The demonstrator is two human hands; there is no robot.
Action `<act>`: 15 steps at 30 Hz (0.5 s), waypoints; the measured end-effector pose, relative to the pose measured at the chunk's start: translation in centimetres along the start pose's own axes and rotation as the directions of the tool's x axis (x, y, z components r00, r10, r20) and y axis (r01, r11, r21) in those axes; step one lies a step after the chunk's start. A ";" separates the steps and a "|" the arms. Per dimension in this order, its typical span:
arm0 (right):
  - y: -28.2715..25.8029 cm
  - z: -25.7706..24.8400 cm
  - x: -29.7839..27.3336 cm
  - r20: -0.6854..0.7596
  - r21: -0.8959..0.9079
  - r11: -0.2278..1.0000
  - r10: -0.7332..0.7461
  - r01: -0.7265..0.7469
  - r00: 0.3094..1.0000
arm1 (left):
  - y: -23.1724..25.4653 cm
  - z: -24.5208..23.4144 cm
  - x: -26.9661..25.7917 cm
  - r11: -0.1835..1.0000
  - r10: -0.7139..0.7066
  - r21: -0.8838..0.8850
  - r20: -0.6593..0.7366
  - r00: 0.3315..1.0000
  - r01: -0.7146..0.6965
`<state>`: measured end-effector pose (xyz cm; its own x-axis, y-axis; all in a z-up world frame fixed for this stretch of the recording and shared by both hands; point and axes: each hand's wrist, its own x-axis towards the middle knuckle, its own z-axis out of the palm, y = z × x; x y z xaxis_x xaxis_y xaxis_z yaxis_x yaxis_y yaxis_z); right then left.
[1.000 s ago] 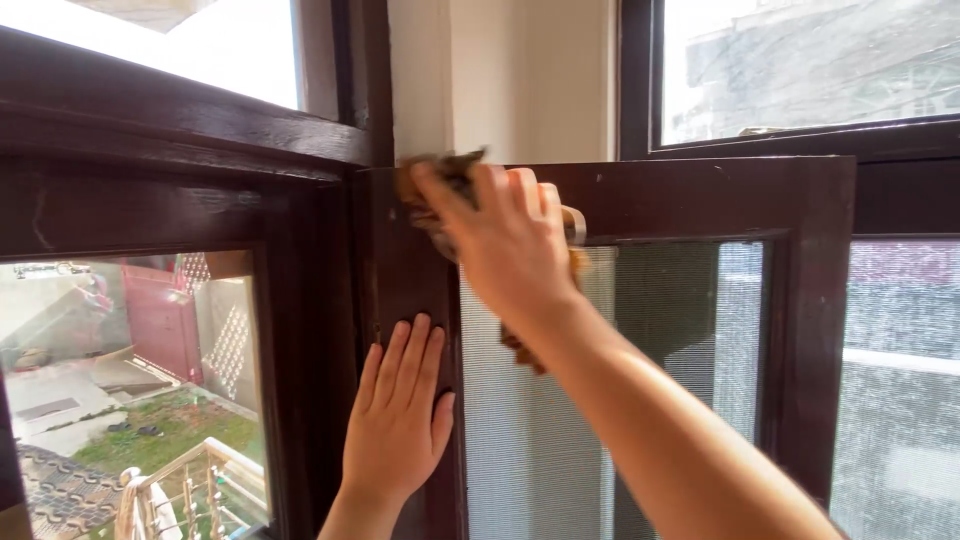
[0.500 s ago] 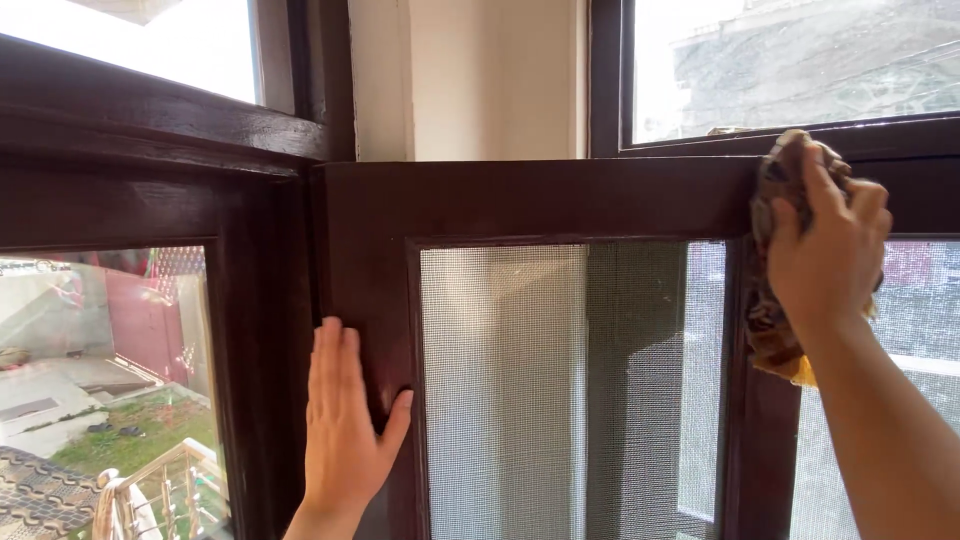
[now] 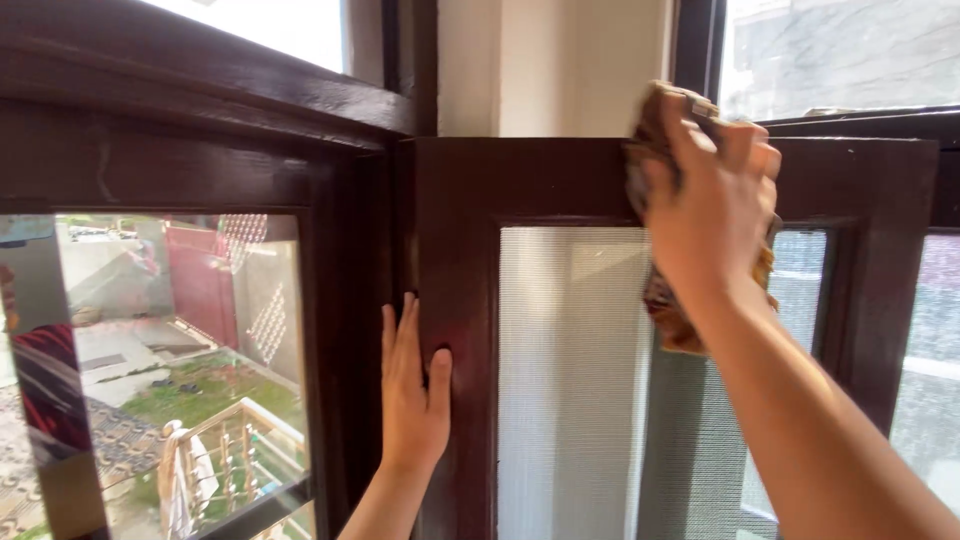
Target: Cleaning a window frame and screen with a cloth.
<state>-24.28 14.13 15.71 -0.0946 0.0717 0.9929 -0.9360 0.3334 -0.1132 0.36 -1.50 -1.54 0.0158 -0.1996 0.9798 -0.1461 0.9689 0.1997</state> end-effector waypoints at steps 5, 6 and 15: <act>-10.8 1.6 0.8 -0.064 0.110 0.922 -0.366 0.371 0.928 | -0.2 -2.4 0.5 0.999 -0.047 0.008 0.223 0.974 0.046; -11.8 1.6 0.7 -0.058 0.120 0.921 -0.365 0.370 0.929 | -0.5 -2.9 0.6 0.998 -0.056 0.017 0.225 0.973 0.054; -14.0 0.7 -5.5 -0.065 0.091 0.829 -0.548 0.551 0.834 | -0.9 -5.7 1.8 0.834 -0.231 -0.332 0.517 0.824 0.442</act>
<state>-10.89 8.36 11.85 0.4556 -0.0618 0.8880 -0.8591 0.2309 0.4568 6.18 -1.92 0.10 -0.4646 -0.4639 0.7543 0.2132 0.7682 0.6037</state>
